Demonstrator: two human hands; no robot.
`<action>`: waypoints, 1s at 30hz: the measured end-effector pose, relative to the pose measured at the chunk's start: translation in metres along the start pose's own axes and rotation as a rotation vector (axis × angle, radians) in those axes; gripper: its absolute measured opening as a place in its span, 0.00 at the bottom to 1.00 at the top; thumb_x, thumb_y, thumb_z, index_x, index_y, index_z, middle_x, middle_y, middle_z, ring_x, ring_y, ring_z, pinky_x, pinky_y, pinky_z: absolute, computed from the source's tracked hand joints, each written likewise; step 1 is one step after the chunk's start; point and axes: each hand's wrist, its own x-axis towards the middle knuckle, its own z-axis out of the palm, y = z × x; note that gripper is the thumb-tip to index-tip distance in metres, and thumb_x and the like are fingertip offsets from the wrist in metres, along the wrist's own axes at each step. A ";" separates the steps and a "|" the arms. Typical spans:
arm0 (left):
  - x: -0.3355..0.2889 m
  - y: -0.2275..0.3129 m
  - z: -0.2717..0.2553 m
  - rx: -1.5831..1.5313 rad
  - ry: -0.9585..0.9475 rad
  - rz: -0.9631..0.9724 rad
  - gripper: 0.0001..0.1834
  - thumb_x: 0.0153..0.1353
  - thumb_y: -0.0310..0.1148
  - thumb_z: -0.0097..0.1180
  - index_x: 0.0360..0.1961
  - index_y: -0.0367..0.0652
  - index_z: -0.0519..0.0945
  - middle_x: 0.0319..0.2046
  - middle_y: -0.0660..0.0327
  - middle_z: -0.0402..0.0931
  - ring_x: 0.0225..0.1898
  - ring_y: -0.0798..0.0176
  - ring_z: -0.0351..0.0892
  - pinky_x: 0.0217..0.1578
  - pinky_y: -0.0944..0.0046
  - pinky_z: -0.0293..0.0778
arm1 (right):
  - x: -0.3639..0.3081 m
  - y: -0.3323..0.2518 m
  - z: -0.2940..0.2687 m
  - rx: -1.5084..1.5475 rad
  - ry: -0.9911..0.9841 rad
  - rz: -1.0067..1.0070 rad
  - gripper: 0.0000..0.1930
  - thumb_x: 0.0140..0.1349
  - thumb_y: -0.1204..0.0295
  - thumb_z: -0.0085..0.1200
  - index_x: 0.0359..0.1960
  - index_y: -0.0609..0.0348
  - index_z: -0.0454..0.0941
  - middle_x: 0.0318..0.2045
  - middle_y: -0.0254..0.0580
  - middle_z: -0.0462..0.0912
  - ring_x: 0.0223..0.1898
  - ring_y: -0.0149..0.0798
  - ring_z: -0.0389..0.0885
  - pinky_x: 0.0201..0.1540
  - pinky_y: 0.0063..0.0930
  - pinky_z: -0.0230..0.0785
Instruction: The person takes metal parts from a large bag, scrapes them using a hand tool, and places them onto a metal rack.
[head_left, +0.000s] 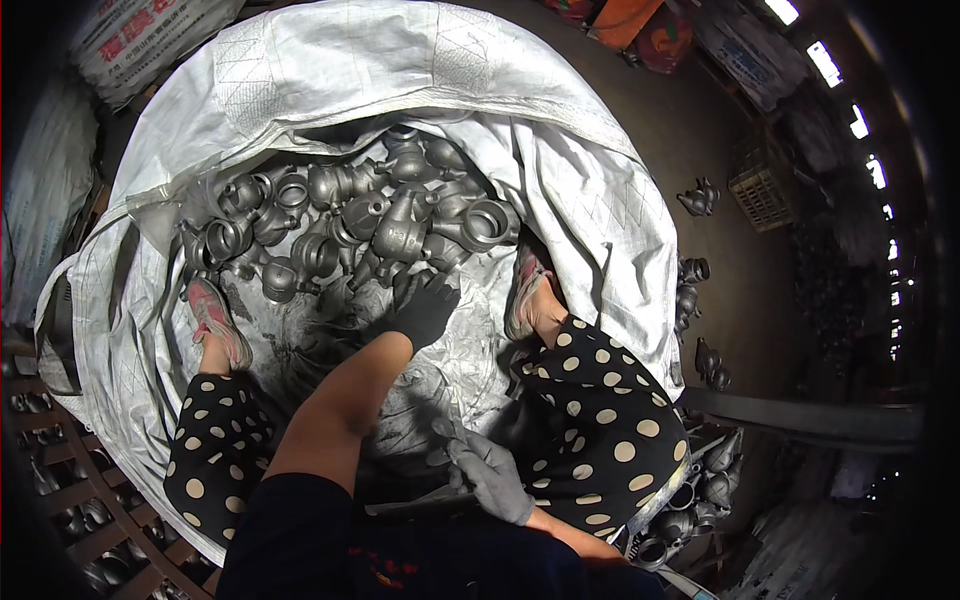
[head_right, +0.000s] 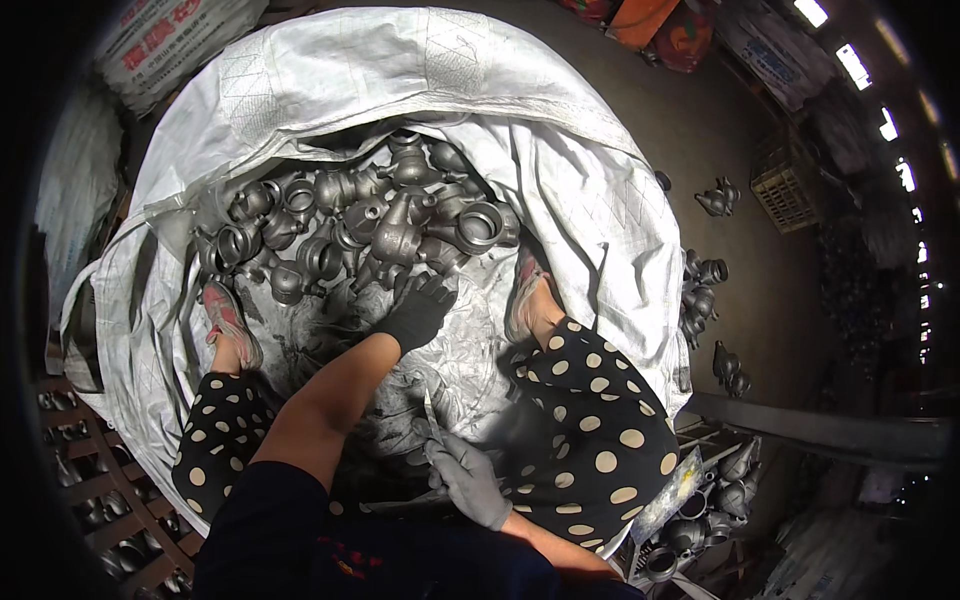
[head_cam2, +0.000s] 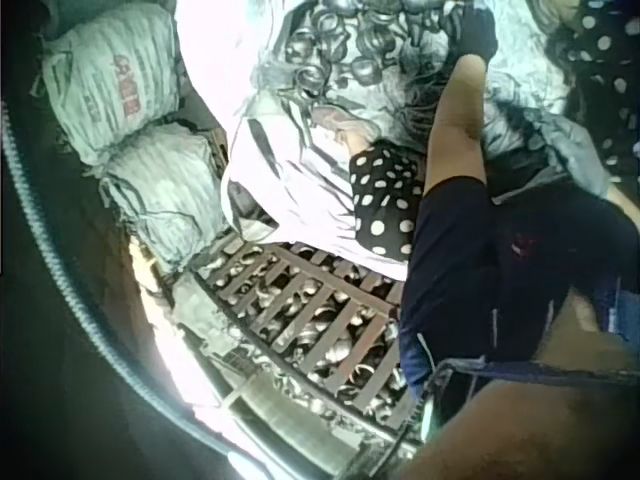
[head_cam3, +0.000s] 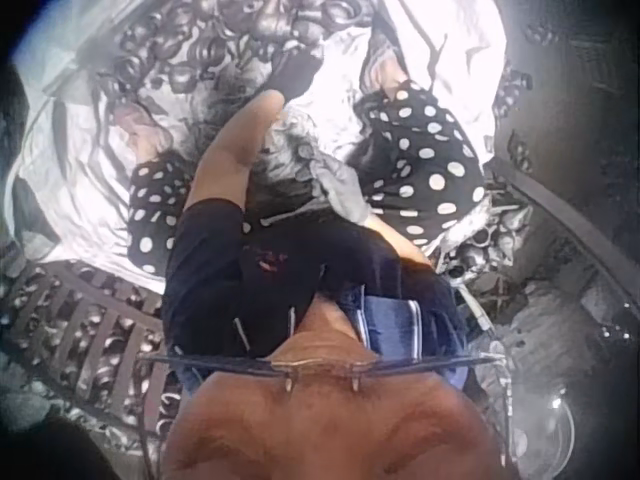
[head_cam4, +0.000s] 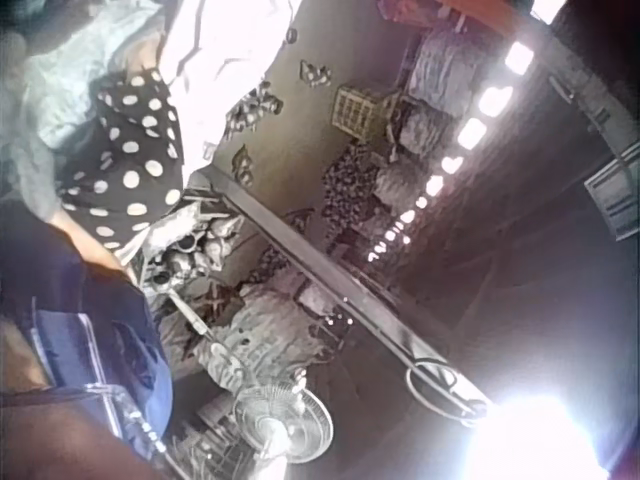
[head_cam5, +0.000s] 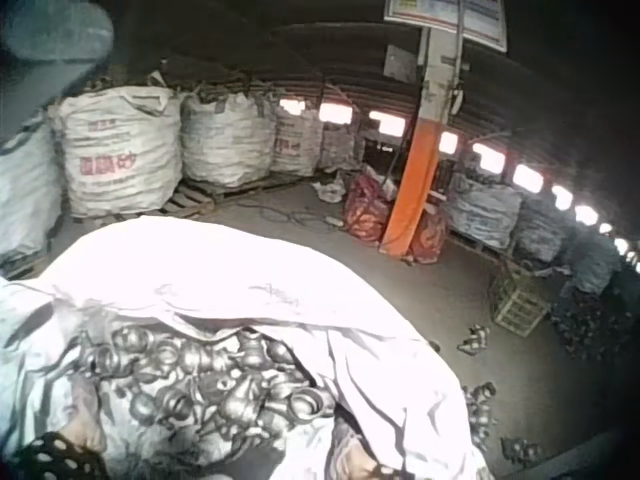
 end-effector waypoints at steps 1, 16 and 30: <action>0.011 0.017 -0.047 0.001 -0.170 -0.023 0.20 0.58 0.33 0.48 0.53 0.44 0.74 0.49 0.56 0.74 0.60 0.52 0.64 0.61 0.40 0.54 | -0.002 0.001 -0.006 0.009 0.028 -0.022 0.20 0.72 0.67 0.45 0.62 0.56 0.70 0.26 0.26 0.74 0.24 0.18 0.69 0.26 0.13 0.62; -0.155 0.012 -0.131 -1.699 0.233 -0.587 0.08 0.57 0.27 0.55 0.38 0.36 0.77 0.25 0.59 0.78 0.26 0.66 0.78 0.29 0.67 0.73 | -0.014 -0.008 0.008 -0.037 -0.028 -0.185 0.19 0.71 0.65 0.45 0.58 0.62 0.72 0.34 0.36 0.81 0.17 0.19 0.61 0.21 0.13 0.54; -0.261 0.119 -0.231 -1.819 0.322 -0.290 0.24 0.55 0.35 0.65 0.48 0.30 0.76 0.35 0.58 0.81 0.36 0.68 0.80 0.39 0.67 0.75 | -0.013 -0.062 0.033 -0.208 -0.029 -0.332 0.22 0.63 0.65 0.56 0.55 0.68 0.74 0.31 0.33 0.81 0.20 0.22 0.67 0.22 0.16 0.60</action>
